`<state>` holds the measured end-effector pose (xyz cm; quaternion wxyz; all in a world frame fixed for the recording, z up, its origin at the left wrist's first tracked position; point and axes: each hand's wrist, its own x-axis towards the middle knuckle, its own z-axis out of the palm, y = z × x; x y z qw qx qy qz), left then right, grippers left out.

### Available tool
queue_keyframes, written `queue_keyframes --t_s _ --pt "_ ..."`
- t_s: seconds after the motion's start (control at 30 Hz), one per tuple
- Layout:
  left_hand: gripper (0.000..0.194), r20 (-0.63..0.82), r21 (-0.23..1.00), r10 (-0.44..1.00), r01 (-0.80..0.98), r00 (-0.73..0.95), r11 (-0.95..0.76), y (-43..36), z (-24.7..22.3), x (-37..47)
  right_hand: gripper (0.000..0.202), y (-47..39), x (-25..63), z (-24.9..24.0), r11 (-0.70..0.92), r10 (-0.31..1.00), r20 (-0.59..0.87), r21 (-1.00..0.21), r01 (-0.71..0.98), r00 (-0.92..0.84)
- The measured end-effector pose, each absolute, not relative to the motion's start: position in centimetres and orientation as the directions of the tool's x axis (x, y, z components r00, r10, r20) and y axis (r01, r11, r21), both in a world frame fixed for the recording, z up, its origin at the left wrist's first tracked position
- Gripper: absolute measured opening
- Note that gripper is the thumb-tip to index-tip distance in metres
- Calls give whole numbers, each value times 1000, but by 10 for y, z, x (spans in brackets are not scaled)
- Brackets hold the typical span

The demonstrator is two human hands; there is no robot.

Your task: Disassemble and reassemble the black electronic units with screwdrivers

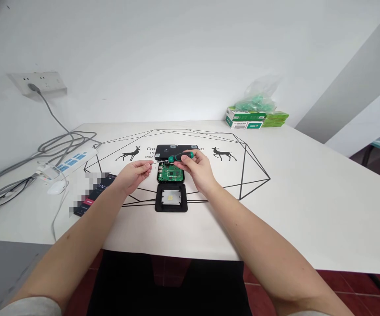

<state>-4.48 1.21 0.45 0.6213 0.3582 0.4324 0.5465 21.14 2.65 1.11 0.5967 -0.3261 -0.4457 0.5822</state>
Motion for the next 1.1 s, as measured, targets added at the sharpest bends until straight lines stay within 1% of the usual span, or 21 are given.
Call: queue_keyframes --t_s 0.07,0.13,0.2,0.3,0.4,0.5,0.6,0.83,0.97,1.1 --pt "24 -113 961 989 -244 92 132 9 5 -46 52 30 215 10 160 978 199 -910 -383 -65" --pt "27 -93 992 978 -65 186 106 5 7 -46 51 34 218 9 234 963 265 -906 -353 -41" --pt "28 -91 994 956 90 280 68 2 8 -44 56 36 220 7 317 940 341 -894 -316 -22" --pt "30 -80 978 908 210 412 -10 -2 10 -40 66 34 217 4 435 885 463 -860 -266 -52" --pt "26 -36 930 850 328 526 -164 -5 11 -36 60 24 211 2 524 816 559 -823 -219 -147" --pt "15 1 820 796 455 606 -347 -10 12 -33 54 12 204 1 591 759 610 -792 -152 -227" --pt "10 15 749 766 501 642 -434 -12 10 -32 53 3 200 0 645 719 639 -760 -79 -273" --pt "12 36 682 752 534 658 -500 -10 4 -33 53 -3 199 -2 742 657 677 -659 124 -331" --pt "17 23 646 758 569 652 -509 -10 7 -32 53 -4 195 -1 770 630 701 -620 151 -333" --pt "15 -6 651 752 573 659 -497 -12 10 -30 51 -5 189 1 791 606 710 -586 178 -358"
